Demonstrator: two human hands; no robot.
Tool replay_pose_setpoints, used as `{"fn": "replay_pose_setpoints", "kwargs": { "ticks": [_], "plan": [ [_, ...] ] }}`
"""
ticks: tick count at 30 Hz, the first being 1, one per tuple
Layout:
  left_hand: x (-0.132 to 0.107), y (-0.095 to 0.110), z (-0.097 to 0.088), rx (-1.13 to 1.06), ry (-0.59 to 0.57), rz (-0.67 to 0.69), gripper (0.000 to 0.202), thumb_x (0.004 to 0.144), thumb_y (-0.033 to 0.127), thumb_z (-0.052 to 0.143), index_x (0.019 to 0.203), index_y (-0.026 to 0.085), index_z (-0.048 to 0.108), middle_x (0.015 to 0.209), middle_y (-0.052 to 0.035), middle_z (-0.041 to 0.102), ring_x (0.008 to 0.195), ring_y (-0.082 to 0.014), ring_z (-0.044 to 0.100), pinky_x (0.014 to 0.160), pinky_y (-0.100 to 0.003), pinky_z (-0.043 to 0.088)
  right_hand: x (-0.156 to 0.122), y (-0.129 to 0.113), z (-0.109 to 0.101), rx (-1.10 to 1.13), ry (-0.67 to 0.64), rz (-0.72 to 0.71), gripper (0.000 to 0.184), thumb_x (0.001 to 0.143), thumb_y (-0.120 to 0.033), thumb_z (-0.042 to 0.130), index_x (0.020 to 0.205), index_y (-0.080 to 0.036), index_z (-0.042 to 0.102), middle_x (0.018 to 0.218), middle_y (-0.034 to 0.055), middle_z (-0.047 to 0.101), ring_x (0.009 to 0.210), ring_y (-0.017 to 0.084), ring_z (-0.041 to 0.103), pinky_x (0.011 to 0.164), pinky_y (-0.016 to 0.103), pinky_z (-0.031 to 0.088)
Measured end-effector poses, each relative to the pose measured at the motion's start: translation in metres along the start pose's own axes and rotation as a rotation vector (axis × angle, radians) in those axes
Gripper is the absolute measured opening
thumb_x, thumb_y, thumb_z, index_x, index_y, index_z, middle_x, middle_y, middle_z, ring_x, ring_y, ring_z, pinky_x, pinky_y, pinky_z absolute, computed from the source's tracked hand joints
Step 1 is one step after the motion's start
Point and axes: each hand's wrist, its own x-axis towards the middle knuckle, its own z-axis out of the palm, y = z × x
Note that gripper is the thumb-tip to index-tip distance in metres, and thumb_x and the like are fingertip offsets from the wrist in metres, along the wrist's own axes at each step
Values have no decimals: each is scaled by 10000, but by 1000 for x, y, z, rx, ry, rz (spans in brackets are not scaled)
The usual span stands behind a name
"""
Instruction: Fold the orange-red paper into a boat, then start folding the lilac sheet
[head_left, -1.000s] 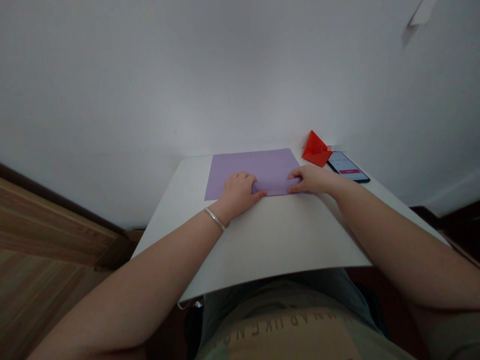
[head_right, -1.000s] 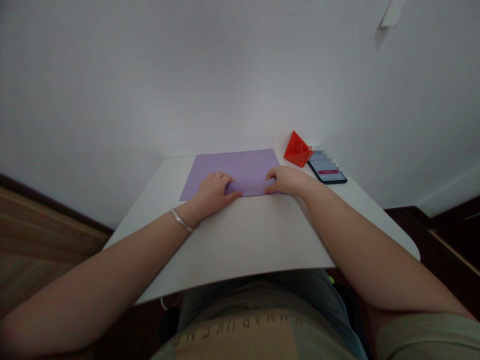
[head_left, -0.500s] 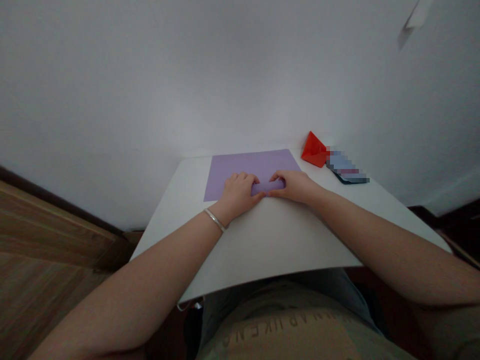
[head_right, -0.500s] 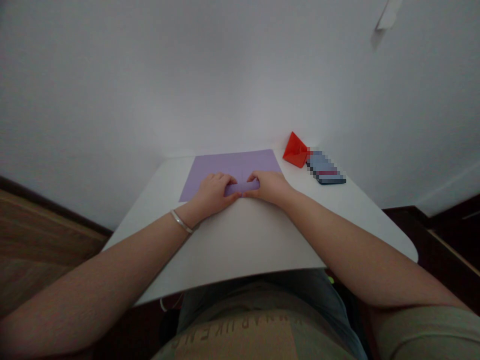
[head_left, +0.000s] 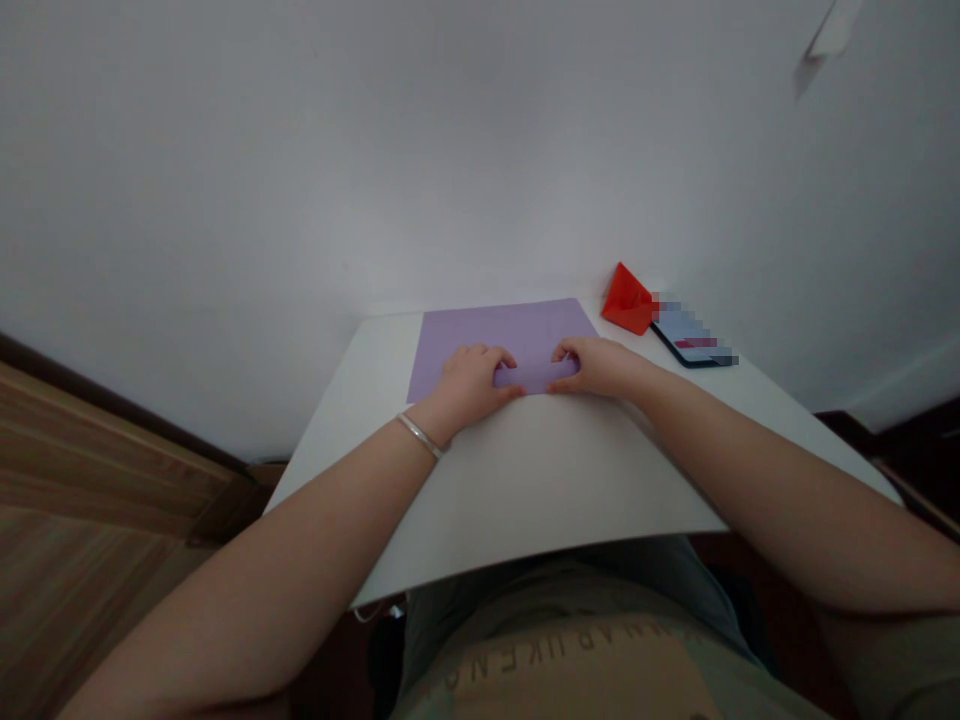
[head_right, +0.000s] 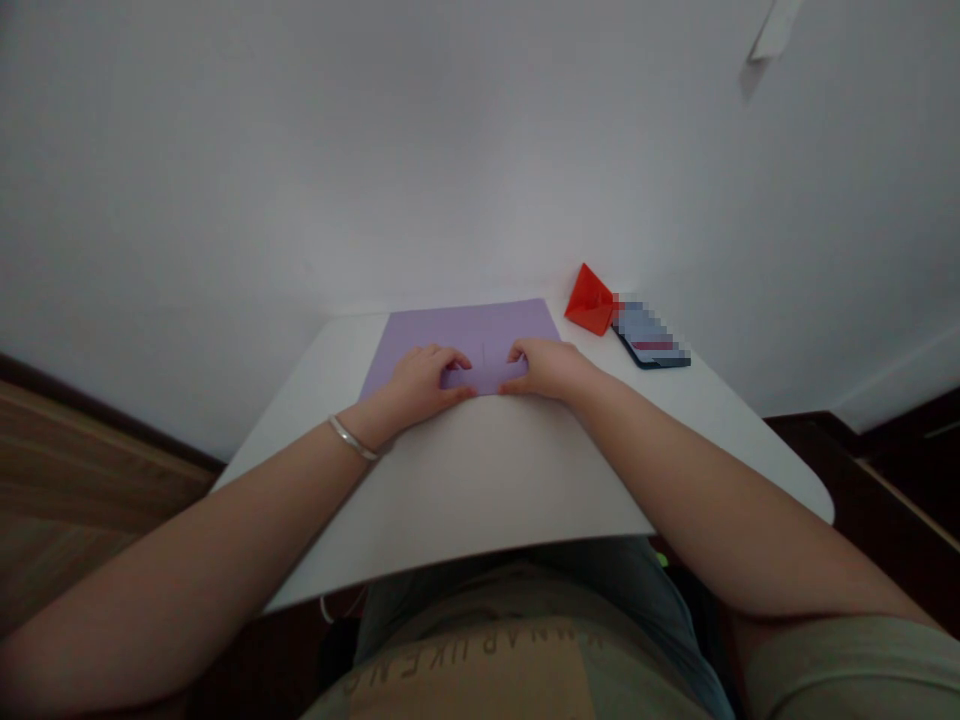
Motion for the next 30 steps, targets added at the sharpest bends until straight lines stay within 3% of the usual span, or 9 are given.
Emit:
{"fn": "replay_pose_setpoints", "kwargs": {
  "ticks": [5,9,18,30],
  "plan": [
    [3,-9,-4,-42,-85,-15,402,766,455,678,1097,229,642,1027,-71,652,950,-236,595,836,-340,447,-3,14,-9,-49,-86,49,573,652,-571,703,1092,-208,653,991,79,709,846,238,635,632,295,414],
    [7,-25,-2,-83,-143,5,411,726,423,700,1077,215,650,988,-65,651,875,-212,596,778,-310,446,-5,27,-14,-95,-130,43,435,651,-564,703,923,-224,692,824,49,698,764,217,632,602,288,409],
    [6,-55,-5,-251,-285,30,471,669,362,685,1105,197,617,819,-3,584,702,-140,522,644,-240,406,4,65,-3,-44,-229,96,353,619,-567,714,664,-231,617,629,-17,598,635,167,569,542,274,364],
    [7,-76,-11,-245,-387,-52,550,600,387,694,1108,203,591,841,0,569,671,-133,527,629,-246,426,10,91,3,74,-306,117,233,633,-449,729,691,-243,636,566,-37,573,552,137,527,538,267,395]
  ]
}}
